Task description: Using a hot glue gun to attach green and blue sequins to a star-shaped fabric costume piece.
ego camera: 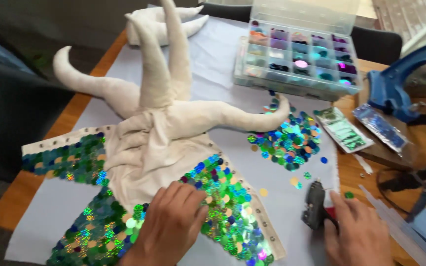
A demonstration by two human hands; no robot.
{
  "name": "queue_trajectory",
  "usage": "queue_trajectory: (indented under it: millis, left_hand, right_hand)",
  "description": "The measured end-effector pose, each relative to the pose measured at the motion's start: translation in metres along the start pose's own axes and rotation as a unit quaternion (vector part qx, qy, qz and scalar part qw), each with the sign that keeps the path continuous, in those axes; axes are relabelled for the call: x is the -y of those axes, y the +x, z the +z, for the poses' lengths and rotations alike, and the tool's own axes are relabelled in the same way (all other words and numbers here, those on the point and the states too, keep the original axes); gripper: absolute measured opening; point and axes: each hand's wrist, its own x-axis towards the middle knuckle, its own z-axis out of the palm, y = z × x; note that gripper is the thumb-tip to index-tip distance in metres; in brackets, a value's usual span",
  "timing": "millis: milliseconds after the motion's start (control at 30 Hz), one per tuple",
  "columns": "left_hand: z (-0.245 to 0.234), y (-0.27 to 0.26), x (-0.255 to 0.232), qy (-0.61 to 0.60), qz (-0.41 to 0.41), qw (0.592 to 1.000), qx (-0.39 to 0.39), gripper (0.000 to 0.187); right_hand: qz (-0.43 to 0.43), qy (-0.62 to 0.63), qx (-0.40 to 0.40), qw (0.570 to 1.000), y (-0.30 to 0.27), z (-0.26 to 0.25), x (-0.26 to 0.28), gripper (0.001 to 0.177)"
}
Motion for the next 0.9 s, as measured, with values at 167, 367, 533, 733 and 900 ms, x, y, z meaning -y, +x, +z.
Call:
queue_trajectory:
  millis: [167,367,533,733,900]
  left_hand:
    - [0.030,0.057,-0.017,-0.045,0.066,0.994,0.076,0.020]
    - [0.087,0.104,-0.017,-0.082,0.092,0.978,0.171,0.029]
    - [0.113,0.118,-0.024,-0.090,0.007,0.964,0.249,0.036]
    - [0.125,0.136,-0.035,-0.031,0.018,0.990,0.136,0.063]
    - [0.147,0.151,-0.061,0.052,0.007,0.995,0.080,0.110]
  right_hand:
    - [0.067,-0.076,0.136,0.985,-0.003,0.003,-0.039,0.101]
    - [0.065,-0.004,0.178,0.982,0.008,-0.014,-0.010,0.106]
    - [0.079,0.112,0.030,0.990,0.006,-0.002,-0.014,0.089]
    - [0.079,0.203,-0.130,0.967,0.004,-0.002,-0.016,0.073]
    - [0.075,0.227,-0.171,0.956,0.005,-0.012,-0.003,0.070]
